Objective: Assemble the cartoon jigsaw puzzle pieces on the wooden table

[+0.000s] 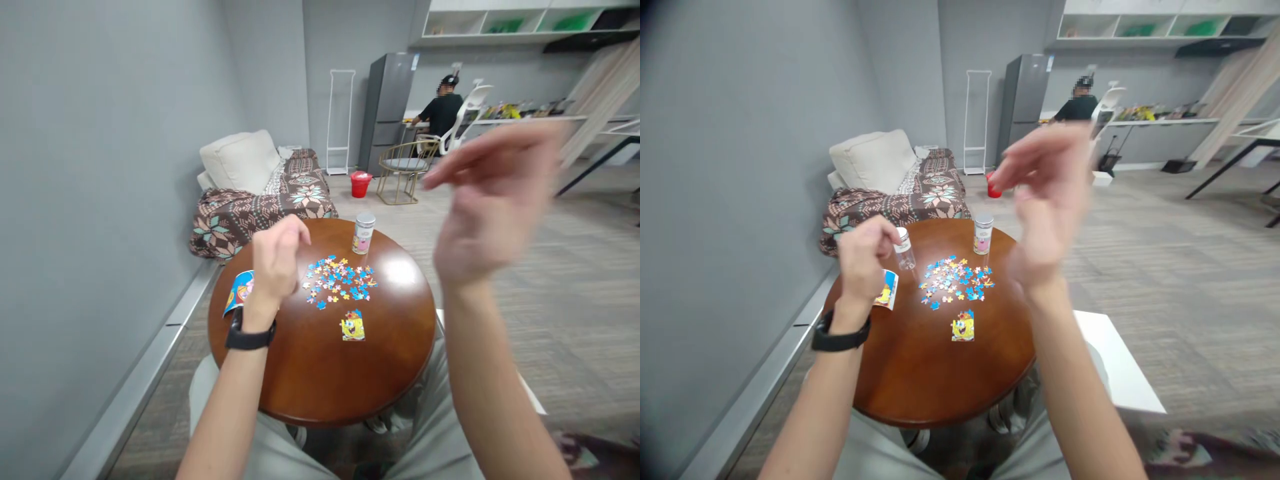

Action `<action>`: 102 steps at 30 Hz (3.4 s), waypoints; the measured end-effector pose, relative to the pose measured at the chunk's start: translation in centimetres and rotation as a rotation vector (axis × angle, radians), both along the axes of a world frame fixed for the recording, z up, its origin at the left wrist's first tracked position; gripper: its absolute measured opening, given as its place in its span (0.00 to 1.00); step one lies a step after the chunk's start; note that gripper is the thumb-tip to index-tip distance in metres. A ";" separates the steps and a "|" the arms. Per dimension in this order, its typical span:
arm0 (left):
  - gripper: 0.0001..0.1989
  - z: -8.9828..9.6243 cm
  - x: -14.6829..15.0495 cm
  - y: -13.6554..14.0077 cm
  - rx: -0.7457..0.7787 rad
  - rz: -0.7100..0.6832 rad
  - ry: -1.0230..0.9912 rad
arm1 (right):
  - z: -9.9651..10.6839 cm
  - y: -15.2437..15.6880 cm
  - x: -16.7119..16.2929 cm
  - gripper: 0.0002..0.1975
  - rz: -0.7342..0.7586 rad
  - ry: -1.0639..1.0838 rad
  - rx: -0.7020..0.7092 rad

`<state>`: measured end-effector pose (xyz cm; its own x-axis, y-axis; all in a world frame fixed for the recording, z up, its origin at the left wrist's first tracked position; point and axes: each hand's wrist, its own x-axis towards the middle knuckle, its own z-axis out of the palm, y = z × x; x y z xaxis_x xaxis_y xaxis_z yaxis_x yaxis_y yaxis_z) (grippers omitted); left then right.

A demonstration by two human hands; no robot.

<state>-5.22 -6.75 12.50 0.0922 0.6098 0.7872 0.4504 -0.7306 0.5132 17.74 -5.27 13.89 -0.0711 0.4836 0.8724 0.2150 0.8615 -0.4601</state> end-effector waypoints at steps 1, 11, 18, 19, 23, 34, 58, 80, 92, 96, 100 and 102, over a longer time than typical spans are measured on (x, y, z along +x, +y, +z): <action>0.22 -1.3 0.7 2.1 -0.035 0.036 0.172 | -0.7 1.1 -0.8 0.13 -0.023 -0.056 -0.018; 0.18 -10.8 1.8 7.8 -0.547 0.421 0.995 | -14.9 11.3 -2.0 0.23 -0.174 -0.641 -0.593; 0.16 -11.7 1.1 7.7 -0.589 0.382 1.105 | -15.8 10.4 -1.6 0.31 -0.108 -0.720 -0.642; 0.16 -11.7 1.2 7.7 -0.595 0.381 1.107 | -15.9 10.4 -1.7 0.32 -0.098 -0.723 -0.639; 0.16 -11.6 1.6 7.7 -0.618 0.372 1.099 | -16.2 10.7 -2.3 0.29 -0.063 -0.743 -0.626; 0.18 -11.7 1.7 7.4 -0.605 0.348 1.072 | -16.2 10.7 -2.0 0.22 -0.078 -0.748 -0.600; 0.14 -11.7 1.6 7.3 -0.589 0.326 1.055 | -16.4 10.9 -0.9 0.19 -0.102 -0.677 -0.563; 0.16 -11.6 1.5 7.3 -0.613 0.315 1.033 | -14.0 10.2 1.4 0.19 -0.311 -0.603 -0.911; 0.16 -11.8 1.5 7.6 -0.597 0.295 1.050 | -12.2 9.0 1.6 0.20 -0.808 -0.664 -1.069; 0.16 -11.7 1.6 7.4 -0.627 0.296 1.046 | -13.4 9.6 1.8 0.16 -0.475 -0.605 -1.120; 0.16 -11.7 1.4 7.4 -0.628 0.282 1.010 | -14.3 9.9 1.0 0.12 -0.119 -0.486 -1.147; 0.15 -11.8 1.3 7.5 -0.620 0.262 0.963 | -14.4 9.8 0.6 0.10 -0.017 -0.480 -1.130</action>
